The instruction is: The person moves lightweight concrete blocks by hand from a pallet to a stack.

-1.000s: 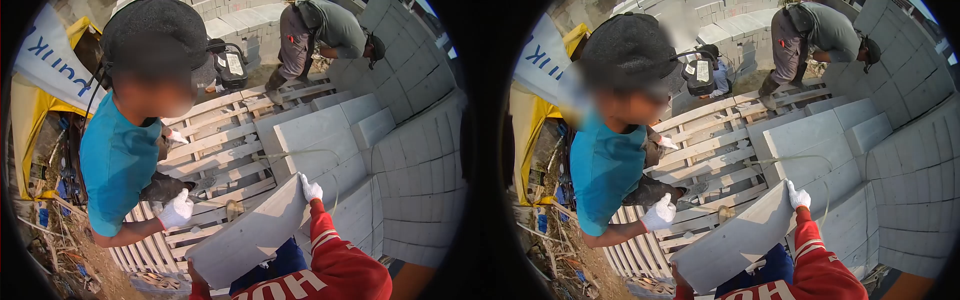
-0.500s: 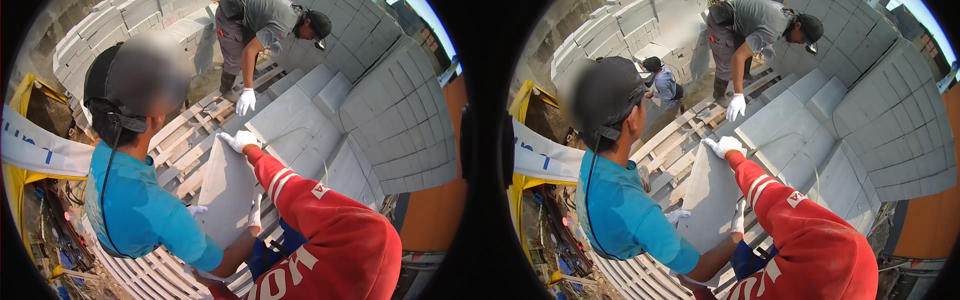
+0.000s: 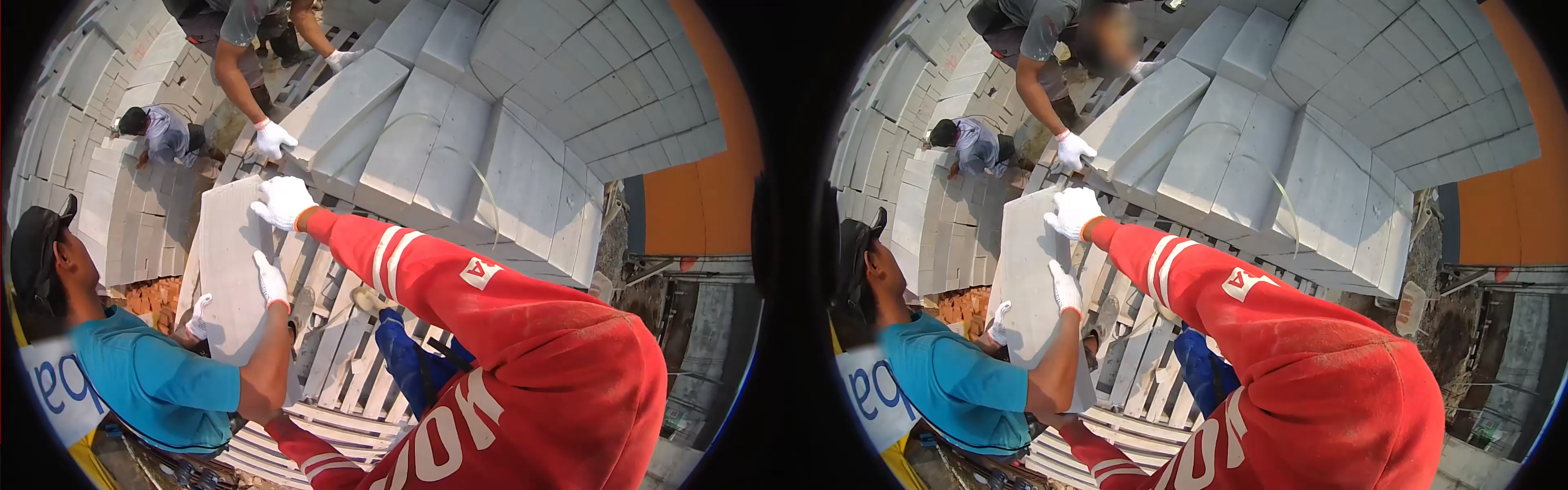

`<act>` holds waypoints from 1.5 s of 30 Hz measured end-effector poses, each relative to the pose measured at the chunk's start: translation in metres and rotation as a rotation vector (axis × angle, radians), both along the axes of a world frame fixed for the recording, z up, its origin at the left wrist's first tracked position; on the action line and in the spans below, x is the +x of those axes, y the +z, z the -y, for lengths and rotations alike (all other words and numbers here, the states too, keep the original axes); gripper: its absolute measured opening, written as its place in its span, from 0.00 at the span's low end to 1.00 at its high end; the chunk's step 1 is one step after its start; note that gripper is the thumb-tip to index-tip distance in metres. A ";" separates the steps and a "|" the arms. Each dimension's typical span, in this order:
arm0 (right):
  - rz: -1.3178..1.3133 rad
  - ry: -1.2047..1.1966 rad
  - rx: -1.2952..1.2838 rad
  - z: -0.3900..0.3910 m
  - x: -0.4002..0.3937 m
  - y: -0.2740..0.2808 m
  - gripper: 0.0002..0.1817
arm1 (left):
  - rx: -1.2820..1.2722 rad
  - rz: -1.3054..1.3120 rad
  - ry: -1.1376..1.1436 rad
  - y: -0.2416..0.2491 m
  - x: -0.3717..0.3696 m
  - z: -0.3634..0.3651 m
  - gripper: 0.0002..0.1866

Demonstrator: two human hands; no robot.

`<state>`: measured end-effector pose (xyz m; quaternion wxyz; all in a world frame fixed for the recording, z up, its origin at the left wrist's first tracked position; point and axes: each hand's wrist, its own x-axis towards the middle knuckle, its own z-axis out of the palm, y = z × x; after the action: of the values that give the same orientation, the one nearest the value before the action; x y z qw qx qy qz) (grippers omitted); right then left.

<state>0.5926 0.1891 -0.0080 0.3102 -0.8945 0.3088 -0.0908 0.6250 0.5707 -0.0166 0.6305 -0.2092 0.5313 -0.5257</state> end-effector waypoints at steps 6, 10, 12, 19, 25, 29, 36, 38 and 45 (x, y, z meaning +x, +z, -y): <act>-0.007 -0.206 0.255 -0.033 -0.261 -0.035 0.20 | 1.375 1.405 -0.220 -0.065 0.064 -0.070 0.56; -0.121 -0.896 -0.010 -0.012 -0.481 -0.086 0.18 | 1.749 0.837 -0.511 -0.104 0.055 -0.006 0.64; -0.154 -1.157 -0.151 0.018 -0.576 -0.109 0.21 | 1.567 1.142 -0.666 -0.132 -0.007 0.042 0.62; -0.493 -1.296 -0.381 0.147 -0.722 -0.178 0.28 | 0.889 1.413 -1.203 -0.265 -0.344 0.254 0.40; -0.378 -1.268 -0.346 0.147 -0.736 -0.175 0.27 | 1.377 1.114 -0.871 -0.288 -0.515 0.406 0.43; -0.356 -1.295 -0.286 0.149 -0.737 -0.165 0.28 | 1.136 1.218 -0.645 -0.302 -0.531 0.444 0.42; -0.325 -1.299 -0.226 0.159 -0.742 -0.155 0.29 | 0.846 1.478 -0.476 -0.224 -0.540 0.443 0.42; -0.307 -1.292 -0.180 0.160 -0.741 -0.154 0.29 | 0.805 1.536 -0.441 -0.193 -0.543 0.439 0.42; -0.333 -1.276 0.008 0.163 -0.738 -0.144 0.32 | 0.996 1.535 -0.478 -0.148 -0.563 0.433 0.35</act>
<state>-0.1458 0.0258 -0.1525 0.1470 -0.5369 0.8226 -0.1161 0.0625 0.1379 -0.1645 0.7002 0.6018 0.1632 -0.3478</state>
